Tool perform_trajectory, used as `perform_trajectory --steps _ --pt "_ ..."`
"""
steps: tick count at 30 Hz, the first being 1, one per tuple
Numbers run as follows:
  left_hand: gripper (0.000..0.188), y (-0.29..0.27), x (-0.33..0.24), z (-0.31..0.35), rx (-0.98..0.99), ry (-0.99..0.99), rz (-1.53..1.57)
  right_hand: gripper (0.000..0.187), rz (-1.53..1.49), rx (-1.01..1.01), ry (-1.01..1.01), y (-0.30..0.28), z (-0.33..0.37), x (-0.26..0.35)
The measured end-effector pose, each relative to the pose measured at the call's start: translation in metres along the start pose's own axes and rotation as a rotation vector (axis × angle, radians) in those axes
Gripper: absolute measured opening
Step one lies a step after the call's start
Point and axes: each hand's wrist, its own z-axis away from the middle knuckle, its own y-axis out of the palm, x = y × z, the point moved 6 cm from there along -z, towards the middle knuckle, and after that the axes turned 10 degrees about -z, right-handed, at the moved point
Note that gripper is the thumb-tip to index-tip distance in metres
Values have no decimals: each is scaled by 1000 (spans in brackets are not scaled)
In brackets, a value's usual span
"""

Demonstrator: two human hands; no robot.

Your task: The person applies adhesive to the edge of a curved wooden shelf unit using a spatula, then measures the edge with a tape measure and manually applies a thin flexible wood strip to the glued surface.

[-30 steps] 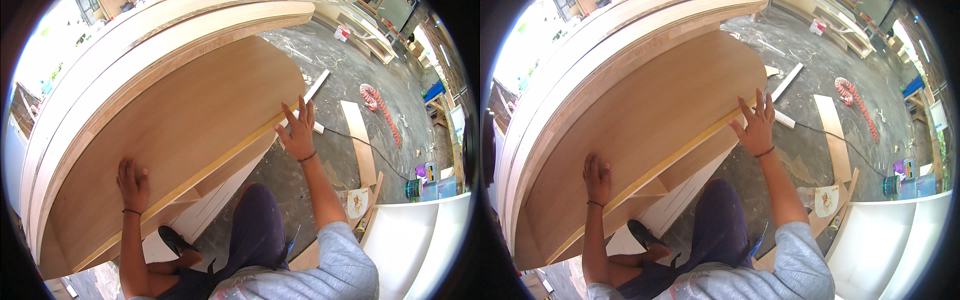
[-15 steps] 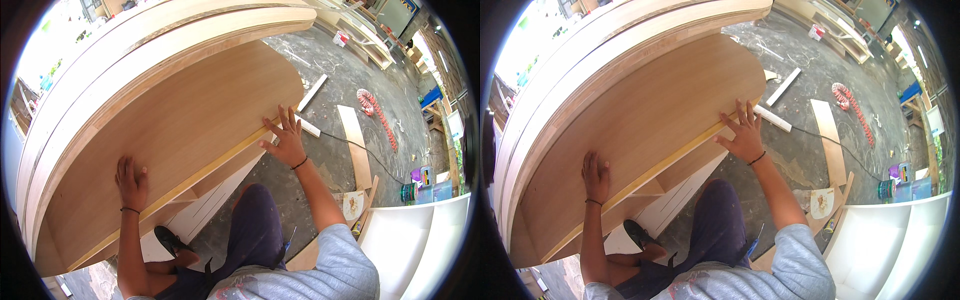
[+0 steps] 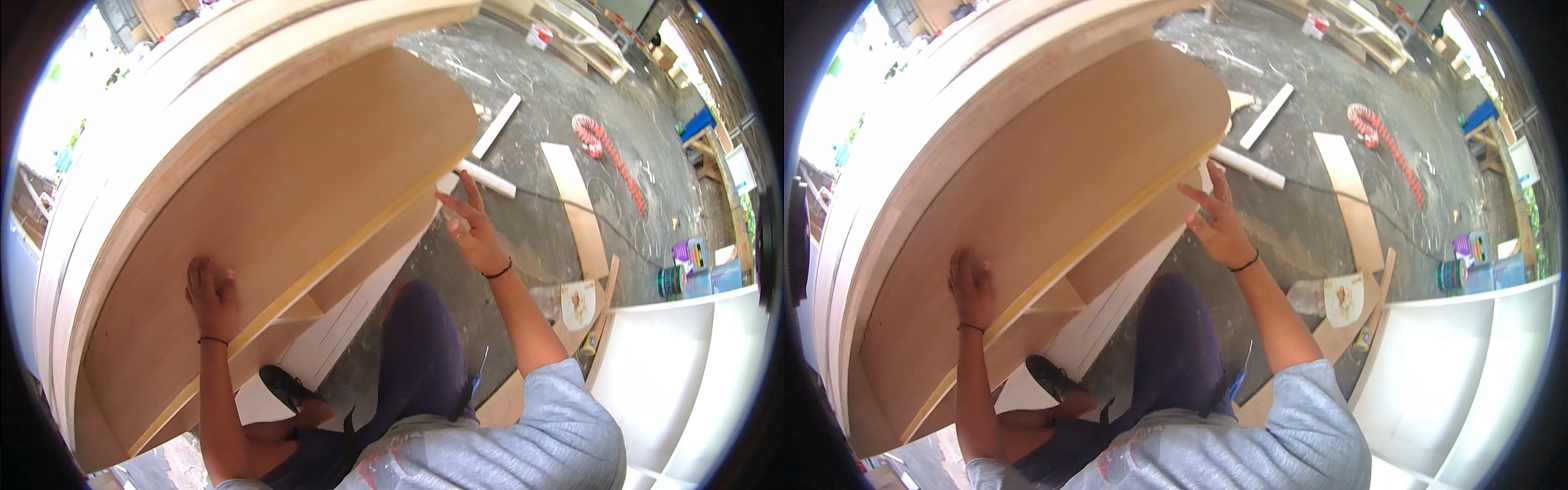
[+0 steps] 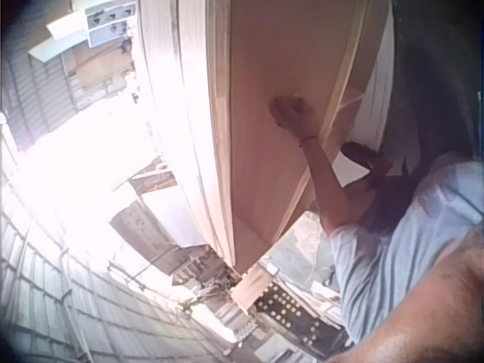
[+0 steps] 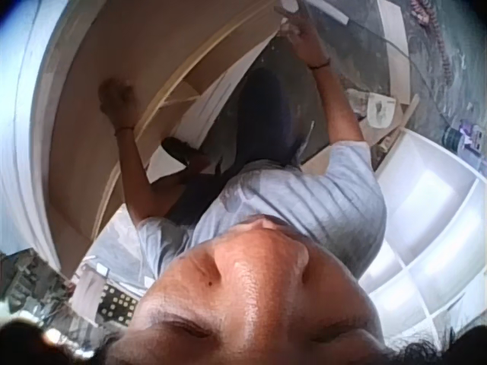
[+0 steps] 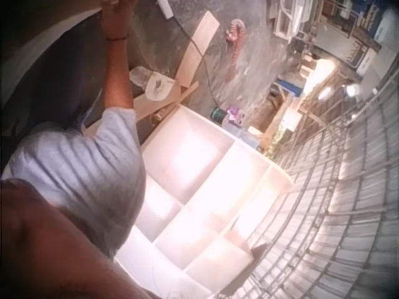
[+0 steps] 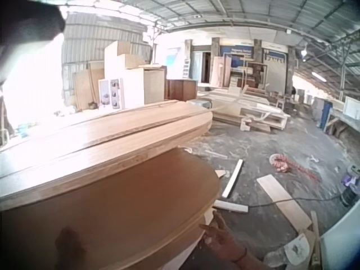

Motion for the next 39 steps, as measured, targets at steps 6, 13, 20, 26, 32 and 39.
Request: perform_trajectory --steps 6,13,20,26,32,39 --pt "49 4 -19 -1 23 51 63 76 282 217 224 36 133 -48" --pt "47 -2 -20 -3 22 30 69 80 232 347 473 52 225 -30" --pt "38 -10 -15 8 -183 88 225 83 40 282 628 65 277 -35" --pt "37 -120 -42 65 42 71 409 82 -107 232 913 89 275 -104" --pt "32 -291 -25 126 -465 67 190 43 -36 283 122 115 144 14" --pt "70 -372 -33 218 -1169 302 133 24 -41 30 -816 95 -90 274"
